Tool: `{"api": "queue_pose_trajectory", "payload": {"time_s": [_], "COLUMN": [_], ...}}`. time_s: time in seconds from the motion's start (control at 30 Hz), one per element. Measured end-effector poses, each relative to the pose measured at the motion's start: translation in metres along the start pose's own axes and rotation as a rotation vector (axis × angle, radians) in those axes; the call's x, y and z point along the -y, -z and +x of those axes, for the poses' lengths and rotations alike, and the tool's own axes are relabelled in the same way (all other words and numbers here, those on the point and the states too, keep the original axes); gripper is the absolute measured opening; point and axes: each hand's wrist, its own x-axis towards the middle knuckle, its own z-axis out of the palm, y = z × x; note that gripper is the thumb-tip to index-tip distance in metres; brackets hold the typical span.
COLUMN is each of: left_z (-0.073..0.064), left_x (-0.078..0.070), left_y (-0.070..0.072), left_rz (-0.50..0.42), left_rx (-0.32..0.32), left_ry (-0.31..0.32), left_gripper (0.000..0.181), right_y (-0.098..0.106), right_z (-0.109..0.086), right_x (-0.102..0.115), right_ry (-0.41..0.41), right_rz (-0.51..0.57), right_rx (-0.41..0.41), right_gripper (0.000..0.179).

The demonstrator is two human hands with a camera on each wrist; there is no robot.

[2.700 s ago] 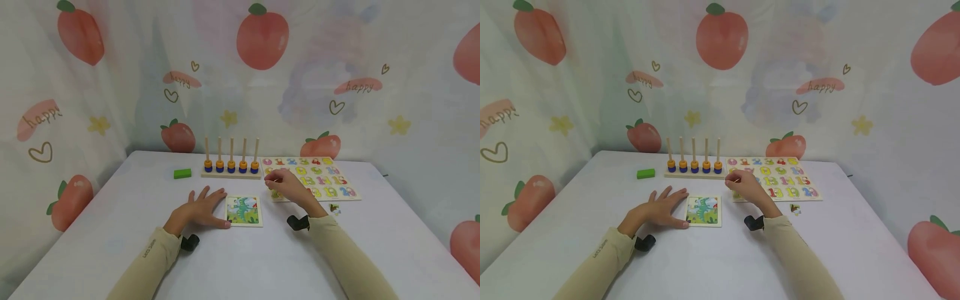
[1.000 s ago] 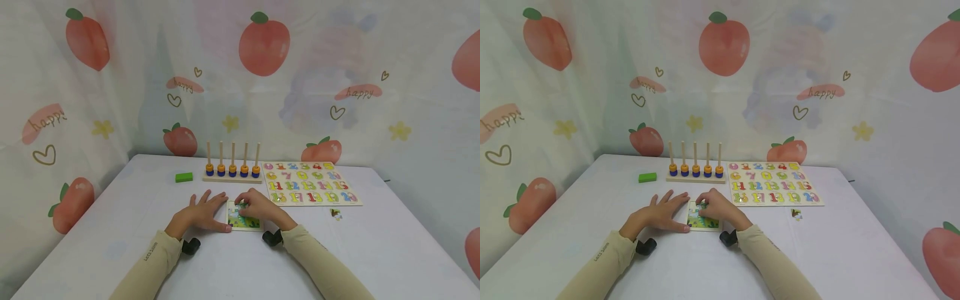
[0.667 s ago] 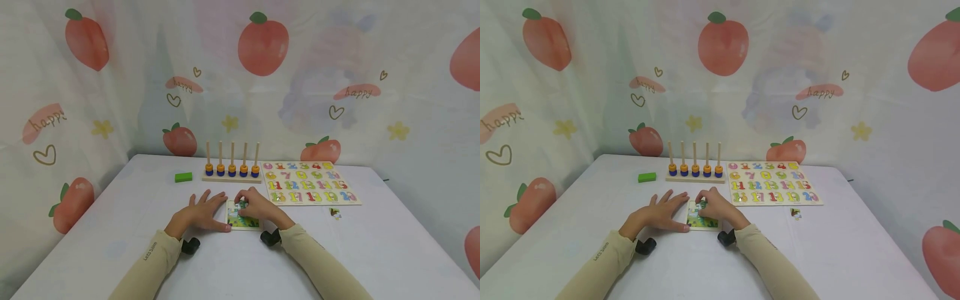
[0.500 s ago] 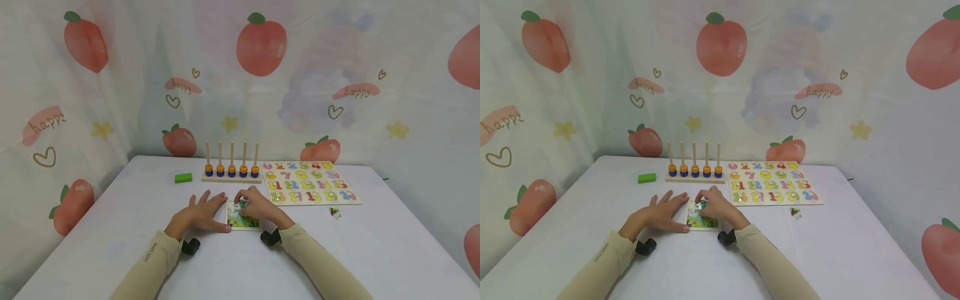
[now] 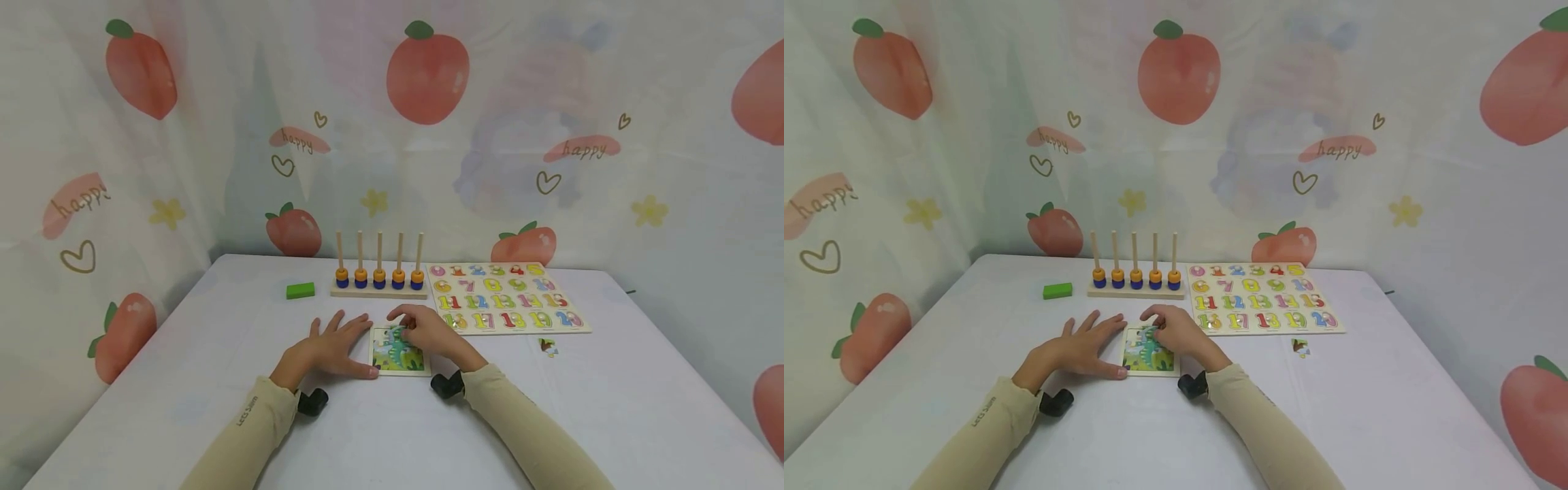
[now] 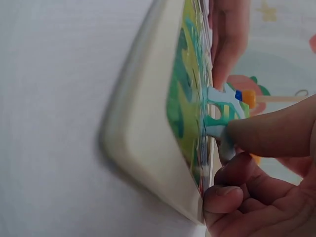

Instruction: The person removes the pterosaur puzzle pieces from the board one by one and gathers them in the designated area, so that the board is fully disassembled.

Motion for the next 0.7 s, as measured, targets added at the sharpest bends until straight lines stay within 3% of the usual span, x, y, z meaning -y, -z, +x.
{"api": "queue_pose_trajectory", "payload": {"time_s": [0.27,0.7], "left_z": [-0.001,0.001], "left_x": [0.0,0.002], "left_y": [0.001,-0.001], "left_rz": [-0.002,-0.002], "left_rx": [-0.002,-0.003], "left_ry": [-0.007,0.015], "left_gripper": [0.108,0.108], "right_y": [0.004,0.019], "right_z": [-0.002,-0.012], "right_x": [0.003,0.003], "right_ry": [-0.05,-0.032], "right_rz": [0.049,0.081], "right_rx": [-0.067,-0.081], "right_gripper": [0.01,0.007]}}
